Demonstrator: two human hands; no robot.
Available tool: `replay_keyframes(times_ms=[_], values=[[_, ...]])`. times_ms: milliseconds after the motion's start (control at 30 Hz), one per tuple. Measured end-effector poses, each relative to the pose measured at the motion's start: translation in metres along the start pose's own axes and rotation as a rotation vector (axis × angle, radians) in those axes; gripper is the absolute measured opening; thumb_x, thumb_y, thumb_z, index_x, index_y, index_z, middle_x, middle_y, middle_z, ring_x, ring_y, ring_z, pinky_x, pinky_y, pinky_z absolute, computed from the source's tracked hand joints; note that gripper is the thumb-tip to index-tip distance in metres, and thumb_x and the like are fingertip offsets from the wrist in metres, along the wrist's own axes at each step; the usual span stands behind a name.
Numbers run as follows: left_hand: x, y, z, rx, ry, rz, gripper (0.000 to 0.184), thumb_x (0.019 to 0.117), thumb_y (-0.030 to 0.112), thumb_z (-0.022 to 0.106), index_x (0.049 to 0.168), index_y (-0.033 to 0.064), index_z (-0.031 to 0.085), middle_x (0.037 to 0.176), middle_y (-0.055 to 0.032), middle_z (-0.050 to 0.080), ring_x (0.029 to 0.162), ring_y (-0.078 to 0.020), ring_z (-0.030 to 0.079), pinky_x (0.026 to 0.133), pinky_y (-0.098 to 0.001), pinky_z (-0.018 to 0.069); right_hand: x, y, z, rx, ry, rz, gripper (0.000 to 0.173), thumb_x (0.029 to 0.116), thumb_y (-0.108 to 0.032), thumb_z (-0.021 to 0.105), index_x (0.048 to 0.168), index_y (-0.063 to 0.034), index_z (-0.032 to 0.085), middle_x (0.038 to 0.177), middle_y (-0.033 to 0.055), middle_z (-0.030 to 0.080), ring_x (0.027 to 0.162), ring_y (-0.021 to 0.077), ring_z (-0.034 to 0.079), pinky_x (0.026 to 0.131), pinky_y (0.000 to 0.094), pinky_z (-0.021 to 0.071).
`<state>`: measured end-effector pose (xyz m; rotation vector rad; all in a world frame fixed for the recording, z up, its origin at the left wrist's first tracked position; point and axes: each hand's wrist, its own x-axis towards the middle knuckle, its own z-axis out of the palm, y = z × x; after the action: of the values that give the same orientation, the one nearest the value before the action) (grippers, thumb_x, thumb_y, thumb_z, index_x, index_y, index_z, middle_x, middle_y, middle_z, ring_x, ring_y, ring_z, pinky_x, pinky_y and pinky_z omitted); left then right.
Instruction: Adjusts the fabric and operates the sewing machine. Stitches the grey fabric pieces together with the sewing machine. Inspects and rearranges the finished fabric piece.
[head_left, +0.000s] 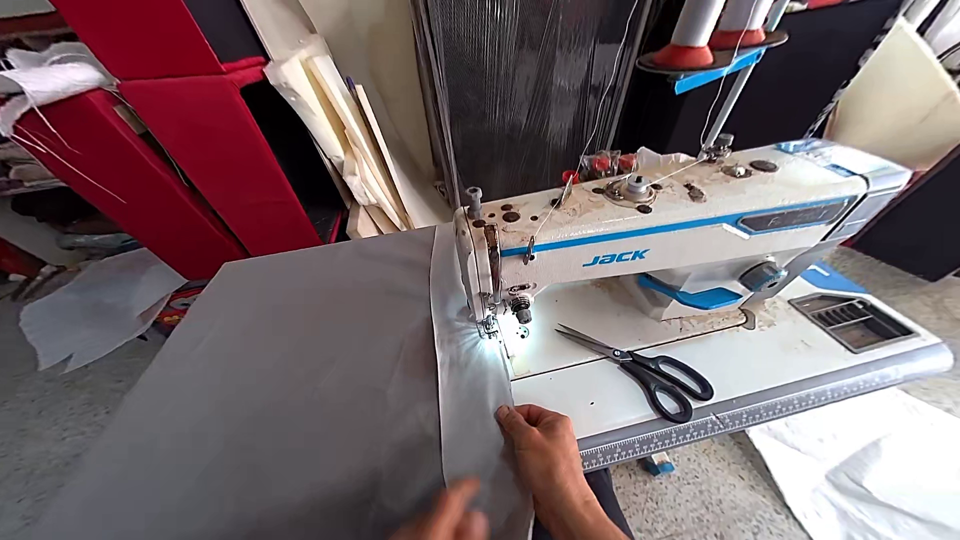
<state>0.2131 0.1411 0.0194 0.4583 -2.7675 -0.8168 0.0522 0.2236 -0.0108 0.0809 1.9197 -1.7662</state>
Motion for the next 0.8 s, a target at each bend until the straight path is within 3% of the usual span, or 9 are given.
replay_keyframes(times_ms=[67,100,167,267,400,600,700,733,800], values=[[0.043,-0.034,-0.016,0.143,0.199,-0.091,0.038,0.1049,0.029,0.048,0.112,0.0006,0.071,0.078,-0.0127,0.071,0.067,-0.0293,0.07,0.059,-0.053,0.0566,0.0,0.001,0.001,-0.008,0.011,-0.011,0.02,0.0965,-0.019,0.072,0.081,-0.0067,0.075,0.065,0.0024,0.067,0.056,0.0109,0.062,0.053,0.03,0.0519],[0.068,-0.047,-0.018,0.204,0.21,-0.156,0.04,0.1045,0.033,0.048,0.107,0.001,0.072,0.08,-0.0162,0.071,0.073,-0.035,0.071,0.063,-0.0581,0.0558,-0.001,0.002,0.002,-0.021,0.016,-0.021,0.02,0.0964,-0.019,0.072,0.081,-0.0067,0.075,0.065,0.0026,0.067,0.057,0.0112,0.063,0.055,0.0307,0.052],[0.109,-0.054,-0.02,0.232,0.056,-0.317,0.046,0.105,0.043,0.048,0.105,0.0028,0.071,0.09,-0.019,0.071,0.09,-0.0401,0.07,0.077,-0.0626,0.0529,-0.001,0.004,0.003,-0.044,0.031,-0.033,0.021,0.0962,-0.02,0.072,0.08,-0.0066,0.074,0.067,0.0032,0.068,0.06,0.0122,0.065,0.057,0.0325,0.0533],[0.143,-0.037,-0.019,0.233,-0.151,-0.432,0.05,0.1043,0.051,0.046,0.109,0.0074,0.071,0.1,-0.0154,0.072,0.102,-0.0351,0.068,0.086,-0.058,0.0511,-0.003,0.004,0.006,-0.059,0.058,-0.054,0.021,0.0965,-0.019,0.072,0.079,-0.0063,0.074,0.066,0.0035,0.067,0.059,0.0123,0.063,0.057,0.0326,0.0519],[0.15,-0.03,-0.013,0.223,-0.2,-0.446,0.037,0.1049,0.038,0.047,0.111,0.0078,0.069,0.104,-0.0142,0.071,0.105,-0.0323,0.068,0.088,-0.0547,0.0508,-0.005,0.005,0.008,-0.1,0.083,-0.071,0.022,0.0966,-0.019,0.071,0.078,-0.0073,0.075,0.065,0.0027,0.067,0.059,0.0118,0.063,0.057,0.0329,0.0509],[0.155,-0.04,-0.01,0.241,-0.144,-0.43,0.037,0.1069,0.037,0.043,0.108,0.01,0.068,0.099,-0.0118,0.071,0.101,-0.0303,0.069,0.084,-0.0519,0.0524,-0.007,0.007,0.014,-0.123,0.118,-0.087,0.024,0.0972,-0.02,0.07,0.076,-0.0082,0.074,0.063,0.0014,0.065,0.058,0.0115,0.06,0.056,0.0331,0.0481],[0.144,-0.053,-0.01,0.152,0.025,-0.322,0.036,0.1066,0.036,0.047,0.107,0.0078,0.07,0.095,-0.0135,0.072,0.097,-0.0321,0.07,0.084,-0.0539,0.0532,-0.009,0.009,0.016,-0.124,0.137,-0.089,0.025,0.0986,-0.021,0.069,0.077,-0.0081,0.074,0.065,0.0018,0.065,0.06,0.0122,0.061,0.057,0.0336,0.0485],[0.135,-0.066,-0.012,0.123,0.132,-0.255,0.035,0.1054,0.034,0.05,0.11,0.0057,0.071,0.099,-0.0158,0.072,0.099,-0.0345,0.069,0.086,-0.0564,0.0535,-0.009,0.009,0.016,-0.125,0.146,-0.09,0.025,0.0987,-0.021,0.069,0.078,-0.0081,0.074,0.065,0.002,0.066,0.06,0.0123,0.061,0.058,0.0341,0.0486],[0.115,-0.097,-0.026,0.165,0.233,-0.247,0.041,0.1042,0.036,0.052,0.127,0.0051,0.067,0.126,-0.0215,0.065,0.122,-0.042,0.06,0.098,-0.0637,0.0459,-0.009,0.009,0.015,-0.129,0.159,-0.095,0.025,0.0986,-0.021,0.069,0.078,-0.0082,0.075,0.066,0.0019,0.066,0.06,0.0123,0.062,0.058,0.0342,0.0486]])
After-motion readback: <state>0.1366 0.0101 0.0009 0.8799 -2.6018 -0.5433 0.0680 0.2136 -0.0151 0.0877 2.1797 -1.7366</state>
